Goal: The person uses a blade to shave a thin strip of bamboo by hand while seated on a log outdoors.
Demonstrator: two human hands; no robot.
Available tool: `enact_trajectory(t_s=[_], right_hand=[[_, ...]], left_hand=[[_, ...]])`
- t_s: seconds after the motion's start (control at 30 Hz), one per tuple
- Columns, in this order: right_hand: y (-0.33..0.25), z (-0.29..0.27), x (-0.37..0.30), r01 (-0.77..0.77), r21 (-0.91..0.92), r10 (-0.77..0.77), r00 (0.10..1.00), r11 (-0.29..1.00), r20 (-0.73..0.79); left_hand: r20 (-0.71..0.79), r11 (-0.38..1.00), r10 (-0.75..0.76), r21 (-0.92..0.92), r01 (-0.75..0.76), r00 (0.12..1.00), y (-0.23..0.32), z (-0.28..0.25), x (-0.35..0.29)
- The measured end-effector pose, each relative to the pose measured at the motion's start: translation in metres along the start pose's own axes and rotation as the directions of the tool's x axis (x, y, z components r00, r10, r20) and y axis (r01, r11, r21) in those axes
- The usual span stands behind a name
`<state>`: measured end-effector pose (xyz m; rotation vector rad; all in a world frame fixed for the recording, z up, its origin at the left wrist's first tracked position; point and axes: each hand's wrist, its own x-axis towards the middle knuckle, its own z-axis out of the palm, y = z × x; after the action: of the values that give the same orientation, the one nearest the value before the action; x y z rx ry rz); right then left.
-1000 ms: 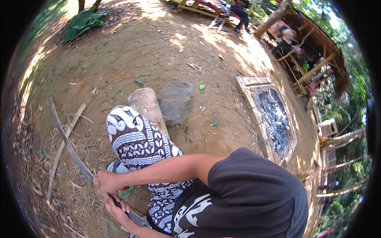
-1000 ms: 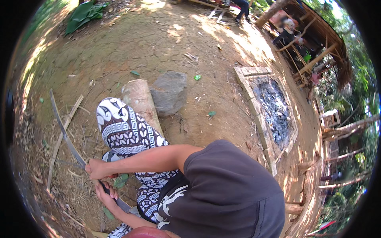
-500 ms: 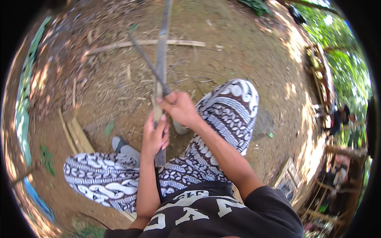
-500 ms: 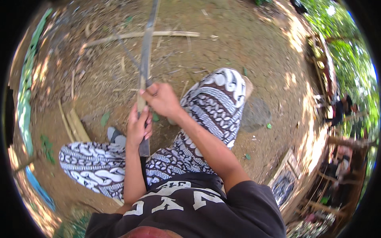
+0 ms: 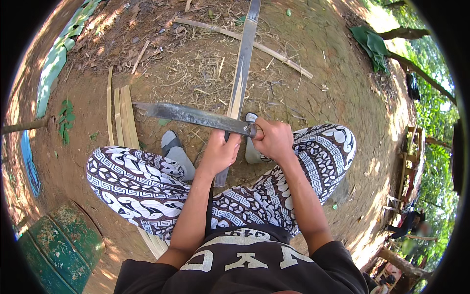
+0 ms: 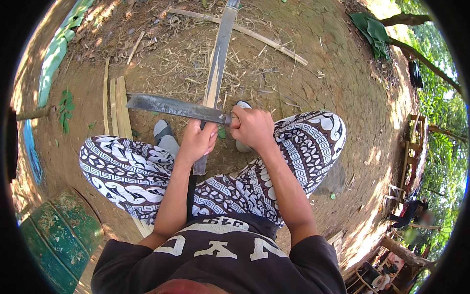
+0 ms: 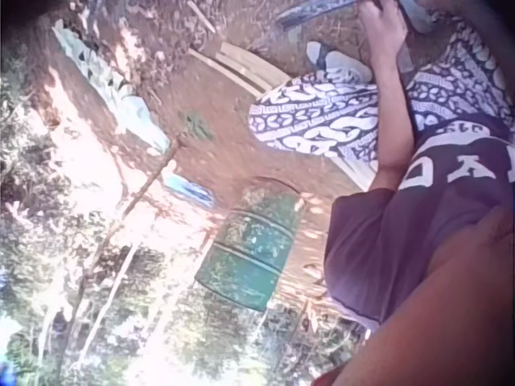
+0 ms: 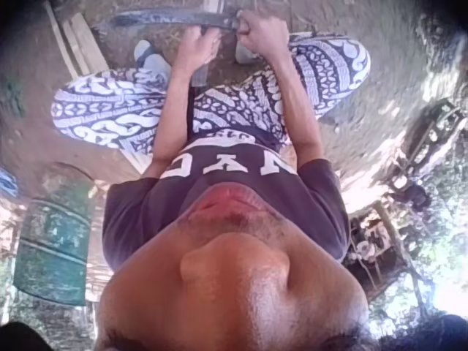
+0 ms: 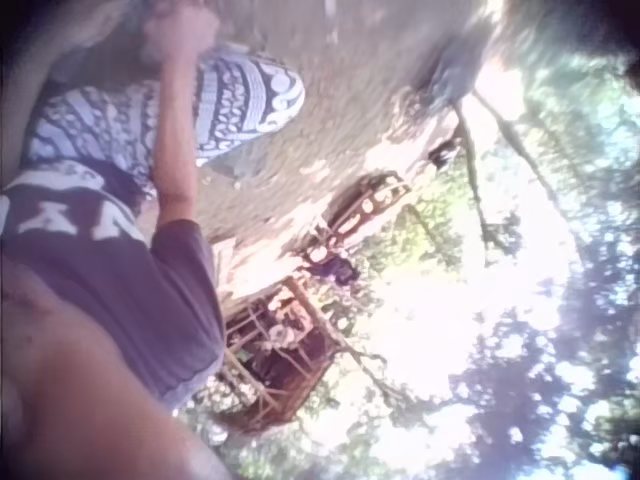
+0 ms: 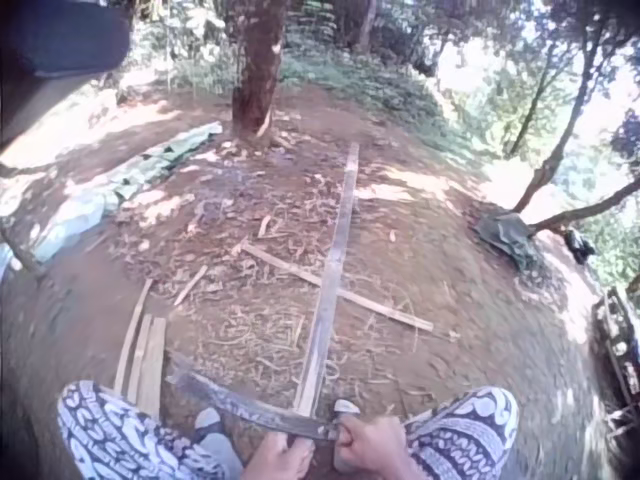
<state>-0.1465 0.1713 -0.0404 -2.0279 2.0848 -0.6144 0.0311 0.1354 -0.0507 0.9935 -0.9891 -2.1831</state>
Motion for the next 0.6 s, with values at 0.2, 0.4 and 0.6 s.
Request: enact_trajectory(t_s=[0.2,0.4,0.6], right_hand=[[-0.006,0.003,0.011,0.032,-0.100,-0.015,0.986,0.994,0.166],[0.003,0.014,0.013,0.062,-0.141,-0.035,0.981,0.988,0.192],[0.065,0.003,0.055,-0.405,-0.348,0.419,0.907,0.846,-0.037]], left_hand=[[0.005,0.969,0.129,0.210,-0.127,0.992,-0.005,-0.011,-0.003],[0.025,0.869,0.293,0.410,-0.277,0.956,-0.019,-0.019,0.003],[0.002,0.936,0.236,0.267,-0.228,0.972,-0.029,-0.003,-0.011]])
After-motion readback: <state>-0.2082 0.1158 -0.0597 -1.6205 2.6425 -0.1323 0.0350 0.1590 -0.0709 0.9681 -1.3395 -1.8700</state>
